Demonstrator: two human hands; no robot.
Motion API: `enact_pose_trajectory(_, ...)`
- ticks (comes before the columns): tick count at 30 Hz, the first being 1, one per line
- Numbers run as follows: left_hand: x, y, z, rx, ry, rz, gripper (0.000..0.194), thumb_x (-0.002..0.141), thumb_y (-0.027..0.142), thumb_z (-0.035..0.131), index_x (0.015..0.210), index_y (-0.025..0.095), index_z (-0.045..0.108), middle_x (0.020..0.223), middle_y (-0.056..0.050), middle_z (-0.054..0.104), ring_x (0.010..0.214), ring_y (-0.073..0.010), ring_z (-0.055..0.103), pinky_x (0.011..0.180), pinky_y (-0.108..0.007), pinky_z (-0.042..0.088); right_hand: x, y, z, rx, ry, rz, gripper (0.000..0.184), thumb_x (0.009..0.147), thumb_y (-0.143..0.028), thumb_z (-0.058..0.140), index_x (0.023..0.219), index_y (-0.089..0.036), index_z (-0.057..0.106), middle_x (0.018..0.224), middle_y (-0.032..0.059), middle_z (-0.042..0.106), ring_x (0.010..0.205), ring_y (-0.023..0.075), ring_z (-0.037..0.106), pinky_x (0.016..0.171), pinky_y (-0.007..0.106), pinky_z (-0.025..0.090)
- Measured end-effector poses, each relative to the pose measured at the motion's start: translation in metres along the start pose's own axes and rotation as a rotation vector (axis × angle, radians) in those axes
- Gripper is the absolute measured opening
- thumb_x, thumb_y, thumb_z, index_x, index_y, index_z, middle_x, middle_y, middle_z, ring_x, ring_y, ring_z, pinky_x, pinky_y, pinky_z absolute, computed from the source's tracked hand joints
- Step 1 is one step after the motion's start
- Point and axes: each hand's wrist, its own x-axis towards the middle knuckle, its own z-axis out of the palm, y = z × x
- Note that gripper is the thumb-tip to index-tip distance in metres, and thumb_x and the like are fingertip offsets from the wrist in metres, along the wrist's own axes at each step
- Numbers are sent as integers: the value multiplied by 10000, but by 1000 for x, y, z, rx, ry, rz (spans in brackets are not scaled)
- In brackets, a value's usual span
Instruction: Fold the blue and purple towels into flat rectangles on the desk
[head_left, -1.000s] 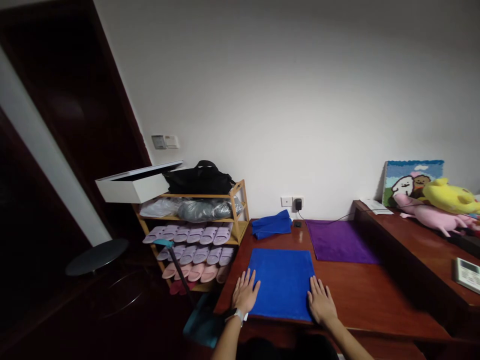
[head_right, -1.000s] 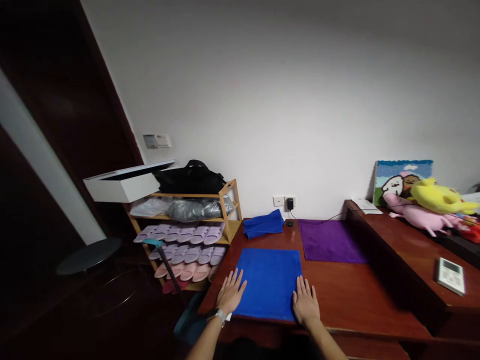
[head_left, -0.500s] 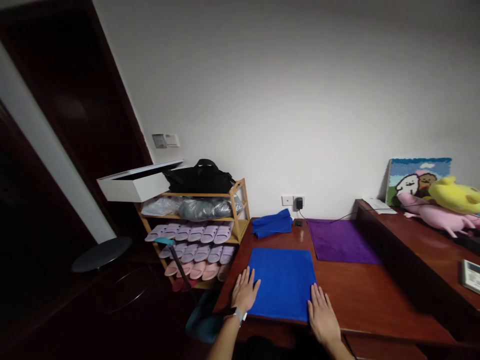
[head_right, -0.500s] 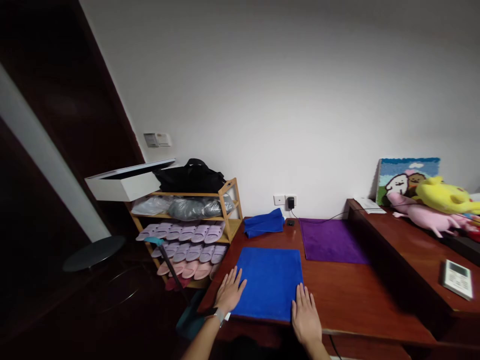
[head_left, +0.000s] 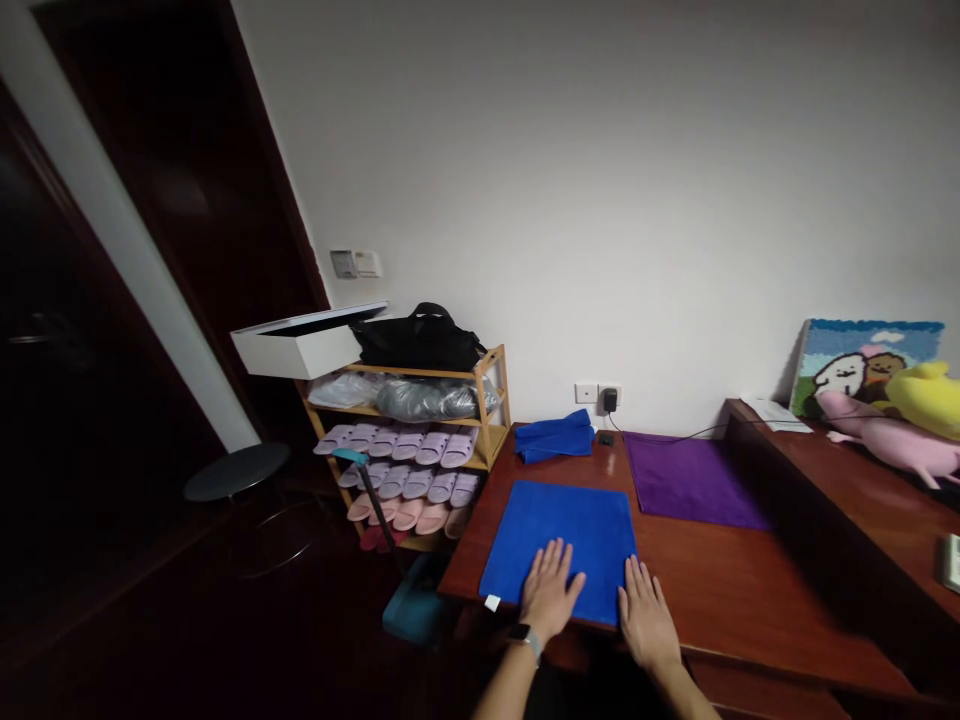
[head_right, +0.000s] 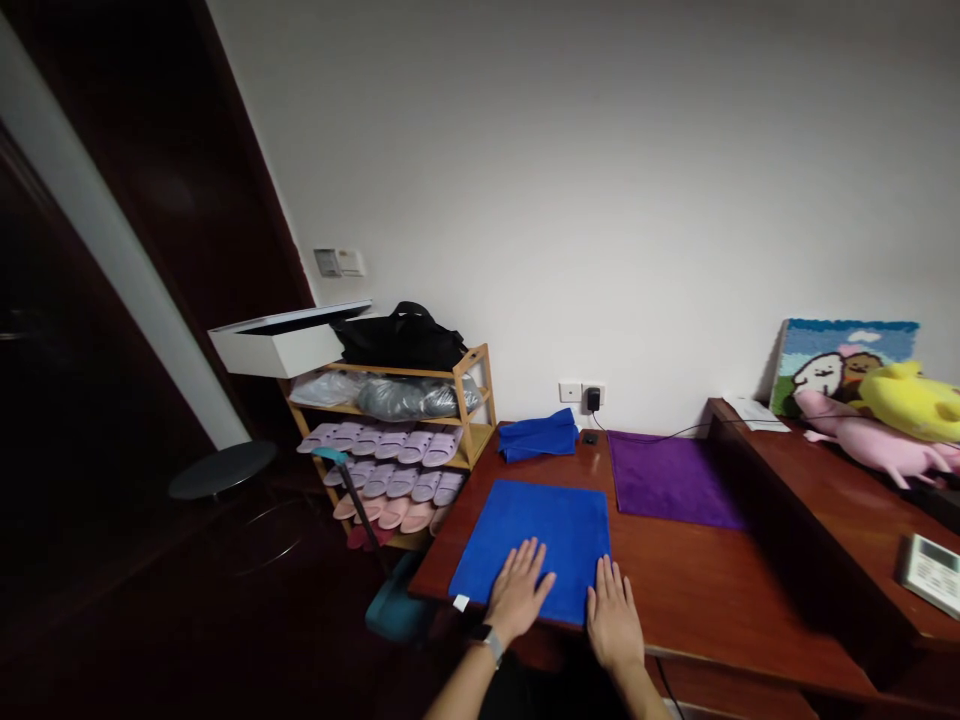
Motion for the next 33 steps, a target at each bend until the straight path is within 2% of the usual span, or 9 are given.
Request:
enact_pose_trajectory(3,-23,-50,-13,107,57,-288,723,1026,585,279,1606,156,333,1664,-123,294,1549,-306,250,1261,-533,231,-1,-2,-2,-30,-12,9,645,1030,-377,198,1596,-85,299,1677,85,227,1558,270,203,1272,464,187)
enact_pose_trajectory(6,-41,-76,-14,178,134,-374,701,1035,552,262,1592,138,362,1657,-119,310,1545,-294,264,1256,-510,252,-2,-3,-4,-28,-35,31,654,1024,-379,198,1598,-76,282,1675,88,238,1556,263,216,1270,453,193)
enact_pose_trajectory(10,-46,-79,-6,213,197,-354,693,1036,548,263,1569,130,410,1644,-115,339,1534,-284,298,1249,-484,281,10,-2,-12,-9,-65,64,653,1015,-377,186,1599,-106,297,1663,80,283,1539,266,277,1253,474,228)
enact_pose_trajectory(16,-46,-77,-4,208,195,-344,690,1036,537,277,1572,120,396,1646,-106,319,1535,-289,291,1250,-491,288,69,-2,-38,23,-88,100,651,1024,-367,132,1618,-124,236,1691,42,221,1565,235,191,1269,429,167)
enact_pose_trajectory(22,-39,-91,-17,168,46,-431,736,1015,616,269,1581,163,389,1649,-98,317,1537,-319,278,1257,-558,232,97,1,-20,79,-119,68,680,1023,-424,116,1626,-113,169,1701,30,170,1576,211,126,1280,412,121)
enact_pose_trajectory(25,-5,-71,-31,144,92,-445,748,1021,616,230,1582,148,391,1654,-126,312,1548,-333,244,1260,-564,207,96,5,-10,105,-96,55,687,1020,-427,108,1624,-107,179,1697,43,181,1574,205,135,1279,418,130)
enact_pose_trajectory(27,28,-38,-33,77,125,-290,710,1045,563,168,1609,164,330,1681,-91,259,1562,-282,213,1272,-502,215,96,7,-8,103,-85,59,695,1020,-427,95,1621,-89,178,1697,57,174,1572,205,145,1279,416,135)
enact_pose_trajectory(30,76,22,-17,-52,49,50,628,1063,474,138,1632,240,264,1687,-21,267,1568,-223,204,1281,-473,216,97,9,-4,77,-80,57,692,1015,-401,105,1613,-69,206,1697,77,173,1572,218,149,1279,424,137)
enact_pose_trajectory(33,105,59,10,-128,-44,159,624,1063,503,157,1621,260,296,1675,-30,313,1561,-215,231,1287,-477,195,98,13,2,59,-80,24,673,997,-337,144,1607,-74,253,1694,87,192,1572,233,156,1275,445,143)
